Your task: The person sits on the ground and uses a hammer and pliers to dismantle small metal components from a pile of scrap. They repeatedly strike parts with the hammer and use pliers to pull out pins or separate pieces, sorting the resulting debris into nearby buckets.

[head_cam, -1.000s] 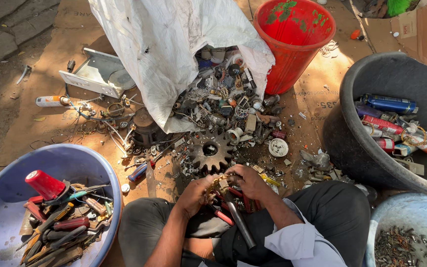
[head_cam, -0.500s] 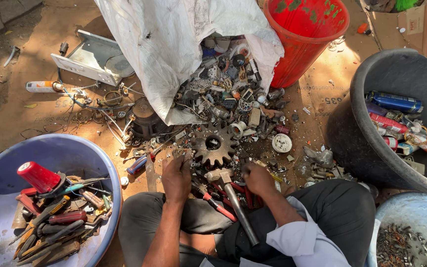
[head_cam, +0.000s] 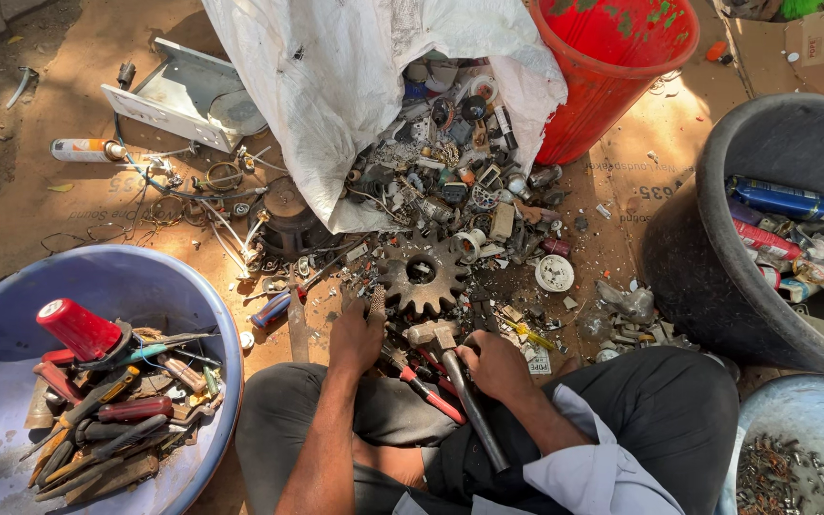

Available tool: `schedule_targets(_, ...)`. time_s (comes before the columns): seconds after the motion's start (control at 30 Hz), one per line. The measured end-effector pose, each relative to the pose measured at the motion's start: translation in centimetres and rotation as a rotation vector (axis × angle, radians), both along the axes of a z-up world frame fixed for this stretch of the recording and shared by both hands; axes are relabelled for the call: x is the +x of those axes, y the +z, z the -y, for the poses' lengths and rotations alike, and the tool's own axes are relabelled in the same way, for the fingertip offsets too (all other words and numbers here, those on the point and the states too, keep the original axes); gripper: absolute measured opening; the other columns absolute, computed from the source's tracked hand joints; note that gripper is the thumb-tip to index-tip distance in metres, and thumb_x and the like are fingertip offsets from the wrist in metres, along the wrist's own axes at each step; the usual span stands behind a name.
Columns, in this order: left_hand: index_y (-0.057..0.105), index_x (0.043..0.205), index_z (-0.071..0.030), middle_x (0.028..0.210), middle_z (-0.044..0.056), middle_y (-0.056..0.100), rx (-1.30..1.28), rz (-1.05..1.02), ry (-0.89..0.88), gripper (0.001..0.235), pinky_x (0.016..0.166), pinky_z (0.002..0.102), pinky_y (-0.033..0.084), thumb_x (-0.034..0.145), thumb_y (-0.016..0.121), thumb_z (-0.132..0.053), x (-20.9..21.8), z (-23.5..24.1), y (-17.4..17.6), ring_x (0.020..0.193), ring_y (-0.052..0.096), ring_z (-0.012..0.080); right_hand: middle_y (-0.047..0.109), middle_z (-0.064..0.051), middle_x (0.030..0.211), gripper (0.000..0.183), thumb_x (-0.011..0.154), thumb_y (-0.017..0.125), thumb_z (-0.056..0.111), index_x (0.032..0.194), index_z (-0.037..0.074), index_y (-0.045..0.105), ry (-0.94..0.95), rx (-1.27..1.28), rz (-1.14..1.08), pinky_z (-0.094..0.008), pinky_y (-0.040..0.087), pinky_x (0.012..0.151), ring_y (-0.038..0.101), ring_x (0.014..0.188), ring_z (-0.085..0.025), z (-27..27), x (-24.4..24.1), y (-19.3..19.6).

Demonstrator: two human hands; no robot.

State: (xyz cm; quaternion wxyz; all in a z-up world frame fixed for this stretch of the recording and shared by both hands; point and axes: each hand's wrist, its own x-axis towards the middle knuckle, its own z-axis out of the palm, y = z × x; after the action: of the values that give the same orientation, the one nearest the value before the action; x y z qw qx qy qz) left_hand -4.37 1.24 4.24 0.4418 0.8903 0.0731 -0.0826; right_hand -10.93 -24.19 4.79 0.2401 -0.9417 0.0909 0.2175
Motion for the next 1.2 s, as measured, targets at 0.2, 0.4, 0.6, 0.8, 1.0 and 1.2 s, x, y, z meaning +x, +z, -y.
schedule_targets(0.2, 0.074, 0.109, 0.002, 0.084, 0.005, 0.064, -0.758, -0.151, 0.091, 0.022, 0.073, 0.036, 0.045, 0.095, 0.070, -0.015, 0.4, 0.3, -1.3, 0.078, 0.054, 0.0173, 0.072, -0.021, 0.097, 0.060, 0.082, 0.075, 0.047, 0.122, 0.004, 0.062, -0.004, 0.271, -0.036, -0.045, 0.056, 0.083, 0.073, 0.092, -0.036, -2.0, -2.8, -1.3)
schedule_targets(0.4, 0.074, 0.113, 0.006, 0.116, 0.011, 0.065, -0.700, -0.104, 0.061, 0.033, 0.092, 0.033, 0.052, 0.086, 0.072, -0.012, 0.7, 0.1, -2.2, 0.104, 0.065, 0.0203, 0.074, -0.022, 0.101, 0.047, 0.098, 0.058, 0.047, 0.119, 0.006, 0.066, -0.102, 0.107, -0.133, -0.047, 0.055, 0.085, 0.074, 0.096, -0.038, -0.1, -0.7, -0.7)
schedule_targets(0.6, 0.075, 0.118, 0.007, 0.113, 0.010, 0.060, -0.681, -0.016, -0.049, 0.037, 0.089, 0.035, 0.049, 0.085, 0.073, -0.010, 0.4, 0.0, -1.8, 0.104, 0.059, 0.0214, 0.070, -0.029, 0.112, 0.039, 0.095, 0.057, 0.020, 0.128, 0.000, 0.055, -0.225, -0.161, -0.133, -0.054, 0.055, 0.091, 0.070, 0.105, -0.044, 2.7, 2.0, -3.5)
schedule_targets(0.8, 0.075, 0.118, 0.004, 0.116, 0.011, 0.062, -0.682, -0.103, -0.029, 0.039, 0.091, 0.036, 0.051, 0.084, 0.076, -0.014, 0.0, -0.3, -0.9, 0.105, 0.061, 0.0214, 0.073, -0.023, 0.101, 0.042, 0.082, 0.075, 0.028, 0.109, -0.003, 0.065, -0.255, -0.038, -0.240, -0.047, 0.057, 0.090, 0.073, 0.098, -0.036, 2.8, 2.6, -4.7)
schedule_targets(1.0, 0.076, 0.115, 0.002, 0.116, 0.014, 0.075, -0.459, 0.003, -0.089, 0.035, 0.091, 0.036, 0.056, 0.086, 0.078, -0.017, 0.0, -0.2, 0.4, 0.104, 0.071, 0.0223, 0.074, -0.021, 0.086, 0.030, 0.087, 0.071, 0.026, 0.097, -0.003, 0.071, -0.478, 0.205, -0.116, -0.045, 0.057, 0.078, 0.073, 0.080, -0.032, 2.9, 2.0, -1.7)
schedule_targets(1.2, 0.075, 0.122, -0.003, 0.102, 0.015, 0.082, -0.426, -0.095, -0.035, 0.038, 0.079, 0.036, 0.060, 0.087, 0.075, -0.018, 0.4, 0.1, 0.4, 0.085, 0.074, 0.0232, 0.070, -0.019, 0.094, 0.034, 0.082, 0.067, 0.002, 0.113, -0.009, 0.057, -0.678, 1.032, 0.027, -0.040, 0.064, 0.070, 0.073, 0.077, -0.027, 3.0, 0.2, 1.1)
